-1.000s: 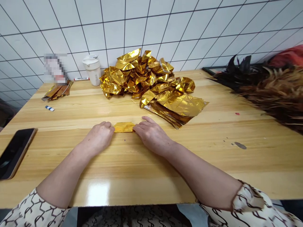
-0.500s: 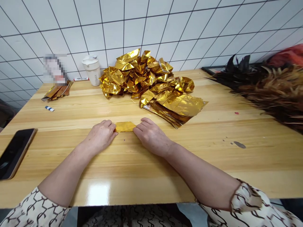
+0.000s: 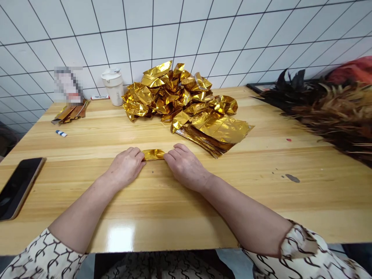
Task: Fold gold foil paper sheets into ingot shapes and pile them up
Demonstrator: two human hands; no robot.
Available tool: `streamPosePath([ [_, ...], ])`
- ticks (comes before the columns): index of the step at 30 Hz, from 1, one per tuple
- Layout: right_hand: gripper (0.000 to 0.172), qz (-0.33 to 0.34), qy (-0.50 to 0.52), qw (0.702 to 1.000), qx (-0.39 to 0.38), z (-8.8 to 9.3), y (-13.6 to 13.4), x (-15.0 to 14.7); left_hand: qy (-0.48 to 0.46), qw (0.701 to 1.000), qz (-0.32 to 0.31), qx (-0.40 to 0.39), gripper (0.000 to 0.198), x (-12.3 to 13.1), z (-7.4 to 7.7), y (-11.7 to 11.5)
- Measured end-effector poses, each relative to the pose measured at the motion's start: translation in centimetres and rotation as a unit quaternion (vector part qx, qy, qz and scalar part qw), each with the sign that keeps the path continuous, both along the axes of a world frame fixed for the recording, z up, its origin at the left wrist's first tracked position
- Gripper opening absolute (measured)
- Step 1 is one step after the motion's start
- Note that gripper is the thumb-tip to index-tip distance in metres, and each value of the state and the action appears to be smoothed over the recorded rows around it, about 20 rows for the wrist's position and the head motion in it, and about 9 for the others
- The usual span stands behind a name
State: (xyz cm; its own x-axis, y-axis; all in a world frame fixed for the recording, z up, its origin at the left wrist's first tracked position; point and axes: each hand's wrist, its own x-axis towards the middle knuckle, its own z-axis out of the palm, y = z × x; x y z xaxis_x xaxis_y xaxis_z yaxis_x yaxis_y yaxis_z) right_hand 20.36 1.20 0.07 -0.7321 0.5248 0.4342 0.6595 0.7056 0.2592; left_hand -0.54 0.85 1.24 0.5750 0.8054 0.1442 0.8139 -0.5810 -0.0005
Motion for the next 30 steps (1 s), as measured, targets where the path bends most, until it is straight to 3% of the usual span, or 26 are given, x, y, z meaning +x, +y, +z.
streamPosePath([
  [5, 0.028, -0.011, 0.028, 0.999, -0.021, 0.2, -0.1, 0.1, -0.016, 0.999, -0.008, 0.043, 0.021, -0.4, -0.4, 0.2],
  [10, 0.022, -0.033, 0.120, 0.988, -0.087, 0.5, -0.2, 0.3, -0.129, 0.991, 0.017, 0.044, 0.023, -0.7, -0.5, 0.3],
  [18, 0.017, -0.050, 0.259, 0.933, -0.244, 0.6, 0.0, 0.1, -0.269, 0.960, 0.062, -0.046, 0.018, -1.0, 0.0, 0.7],
  [24, 0.017, -0.108, 0.296, 0.895, -0.316, 0.2, 0.7, 0.1, -0.284, 0.949, 0.111, -0.084, 0.017, -0.9, -0.2, 1.1],
  [30, 0.027, -0.069, 0.365, 0.858, -0.354, 0.0, 0.8, 0.5, -0.261, 0.949, 0.145, -0.103, 0.017, -1.1, -0.6, 1.5],
])
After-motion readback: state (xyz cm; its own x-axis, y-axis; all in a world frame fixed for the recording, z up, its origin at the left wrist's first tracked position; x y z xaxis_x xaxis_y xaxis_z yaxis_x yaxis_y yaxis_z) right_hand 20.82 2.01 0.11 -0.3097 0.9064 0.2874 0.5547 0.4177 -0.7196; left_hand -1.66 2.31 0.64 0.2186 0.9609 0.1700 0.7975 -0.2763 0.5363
